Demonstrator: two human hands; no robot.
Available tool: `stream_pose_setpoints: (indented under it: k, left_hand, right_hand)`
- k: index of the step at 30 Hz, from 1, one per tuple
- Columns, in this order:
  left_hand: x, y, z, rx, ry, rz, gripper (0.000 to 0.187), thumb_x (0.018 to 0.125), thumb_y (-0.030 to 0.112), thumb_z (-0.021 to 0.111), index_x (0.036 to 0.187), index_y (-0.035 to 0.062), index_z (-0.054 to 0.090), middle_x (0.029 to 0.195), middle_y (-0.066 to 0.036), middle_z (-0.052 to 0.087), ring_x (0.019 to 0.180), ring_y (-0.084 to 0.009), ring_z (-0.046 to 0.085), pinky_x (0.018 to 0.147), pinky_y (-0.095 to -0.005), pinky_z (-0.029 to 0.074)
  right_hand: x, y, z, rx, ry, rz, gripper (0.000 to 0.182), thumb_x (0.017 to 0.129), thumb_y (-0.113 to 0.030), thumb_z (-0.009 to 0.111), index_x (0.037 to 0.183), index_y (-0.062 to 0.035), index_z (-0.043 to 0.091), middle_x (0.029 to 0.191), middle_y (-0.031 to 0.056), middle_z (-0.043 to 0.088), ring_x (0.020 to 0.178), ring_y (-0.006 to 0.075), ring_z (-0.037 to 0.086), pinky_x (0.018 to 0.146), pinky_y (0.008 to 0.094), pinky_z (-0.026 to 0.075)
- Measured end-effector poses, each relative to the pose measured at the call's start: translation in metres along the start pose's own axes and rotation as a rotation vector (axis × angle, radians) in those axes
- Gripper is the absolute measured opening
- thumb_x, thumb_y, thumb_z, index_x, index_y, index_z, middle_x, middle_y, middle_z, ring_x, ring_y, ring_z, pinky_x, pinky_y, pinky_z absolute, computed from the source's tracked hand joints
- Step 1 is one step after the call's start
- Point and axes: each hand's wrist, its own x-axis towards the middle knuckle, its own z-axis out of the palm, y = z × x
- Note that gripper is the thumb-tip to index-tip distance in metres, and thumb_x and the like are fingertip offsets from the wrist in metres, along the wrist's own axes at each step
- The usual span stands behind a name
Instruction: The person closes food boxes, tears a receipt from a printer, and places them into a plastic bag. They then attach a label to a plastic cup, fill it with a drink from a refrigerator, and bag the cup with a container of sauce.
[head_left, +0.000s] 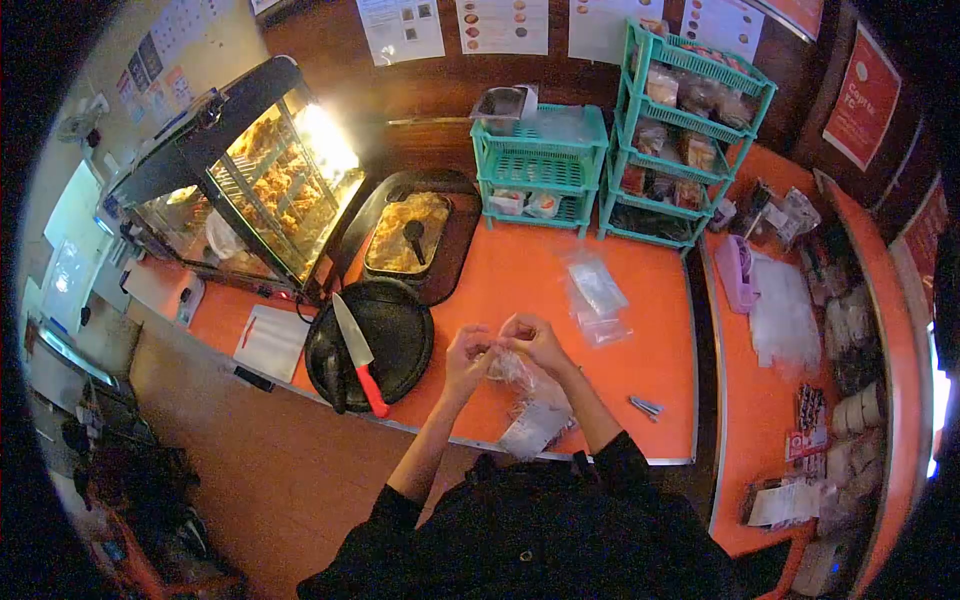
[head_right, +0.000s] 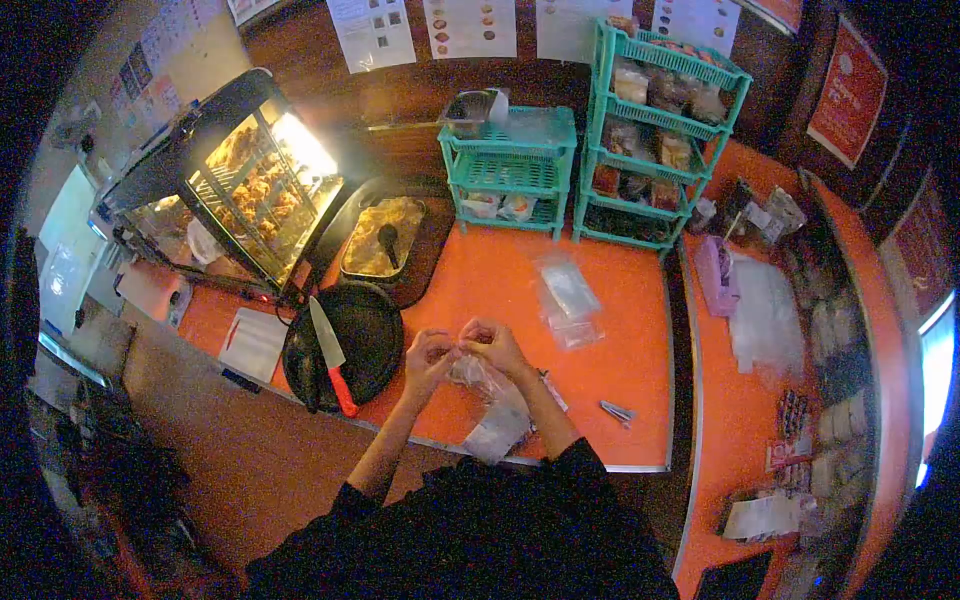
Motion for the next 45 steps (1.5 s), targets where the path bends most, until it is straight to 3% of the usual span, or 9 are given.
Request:
stream_pose_setpoints:
  k: [12,19,23,27,30,37,39,40,45]
  left_hand:
    - [0.002,-0.024,0.014,-0.304,0.197,-0.208,0.013,0.093,0.019,0.057,0.087,0.0072,0.060,0.075,0.005,0.053,0.064,-0.0046,0.045,0.059,-0.0207,0.037]
    - [0.012,-0.040,-0.002,0.102,-0.056,-0.113,0.016,0.092,0.017,0.060,0.082,0.0049,0.056,0.081,0.006,0.045,0.066,-0.0034,0.044,0.055,-0.0199,0.036]
    - [0.018,-0.038,-0.014,-0.130,-0.212,-0.233,0.019,0.089,0.019,0.063,0.082,0.0018,0.060,0.106,0.001,0.038,0.088,-0.0087,0.046,0.071,-0.0244,0.041]
    - [0.030,-0.025,-0.023,0.437,-0.332,-0.023,0.022,0.085,0.021,0.066,0.084,-0.0011,0.066,0.106,-0.005,0.038,0.107,-0.0186,0.040,0.092,-0.0306,0.036]
    - [0.042,-0.028,-0.034,0.366,-0.346,0.033,0.020,0.083,0.017,0.066,0.092,-0.0002,0.069,0.114,-0.008,0.040,0.112,-0.0224,0.041,0.096,-0.0353,0.035]
    - [0.029,-0.078,-0.053,0.491,-0.753,0.044,0.098,0.058,0.020,0.083,0.138,0.0076,0.029,0.123,-0.014,0.052,0.122,-0.0242,0.044,0.098,-0.0405,0.040]
    - [0.018,-0.054,-0.016,0.342,-0.596,-0.278,0.083,0.056,0.012,0.083,0.127,0.0061,0.041,0.102,-0.013,0.063,0.104,-0.0210,0.058,0.086,-0.0367,0.050]
    - [0.023,-0.059,-0.005,0.483,-0.588,-0.048,0.065,0.061,0.012,0.082,0.117,0.0054,0.048,0.096,-0.010,0.065,0.086,-0.0192,0.064,0.075,-0.0319,0.053]
    - [0.038,0.000,0.085,0.287,-0.695,-0.133,0.060,0.064,0.020,0.084,0.113,0.0040,0.053,0.098,-0.012,0.065,0.092,-0.0196,0.063,0.077,-0.0339,0.053]
  right_hand:
    - [0.005,0.000,0.032,-0.473,0.283,-0.428,0.010,0.082,-0.004,0.057,0.081,-0.0058,0.047,0.078,-0.0012,0.044,0.074,0.0114,0.046,0.068,0.0268,0.041]
    - [0.019,0.032,0.016,0.313,0.295,-0.179,0.005,0.081,-0.003,0.053,0.082,-0.0047,0.049,0.079,0.0048,0.050,0.077,0.0143,0.050,0.069,0.0297,0.041]
    - [0.000,-0.018,0.022,-0.183,0.019,-0.192,0.012,0.077,0.003,0.049,0.085,-0.0062,0.049,0.081,0.0067,0.052,0.078,0.0149,0.051,0.069,0.0323,0.042]
    - [0.008,-0.012,-0.011,-0.892,0.081,-0.243,0.014,0.083,-0.017,0.056,0.091,-0.0057,0.052,0.087,0.0095,0.056,0.083,0.0212,0.054,0.073,0.0395,0.043]
    - [0.004,0.011,-0.001,-0.109,0.298,-0.234,0.026,0.082,-0.028,0.059,0.095,-0.0063,0.054,0.095,0.0137,0.059,0.095,0.0281,0.056,0.077,0.0458,0.044]
    - [-0.080,-0.012,0.011,-0.838,0.146,0.383,0.041,0.079,-0.039,0.064,0.106,-0.0081,0.063,0.102,0.0179,0.064,0.096,0.0276,0.062,0.081,0.0386,0.048]
    - [-0.085,-0.017,0.009,-0.739,0.115,0.490,0.040,0.079,-0.038,0.064,0.106,-0.0083,0.065,0.097,0.0171,0.066,0.090,0.0252,0.065,0.080,0.0366,0.049]
    - [-0.085,-0.010,0.005,-0.643,0.313,0.289,0.037,0.081,-0.035,0.063,0.105,-0.0082,0.066,0.092,0.0161,0.067,0.085,0.0249,0.065,0.076,0.0369,0.049]
    - [-0.147,-0.112,-0.039,-0.561,0.614,0.133,0.029,0.080,-0.021,0.060,0.101,-0.0014,0.064,0.080,0.0177,0.065,0.069,0.0255,0.064,0.063,0.0373,0.048]
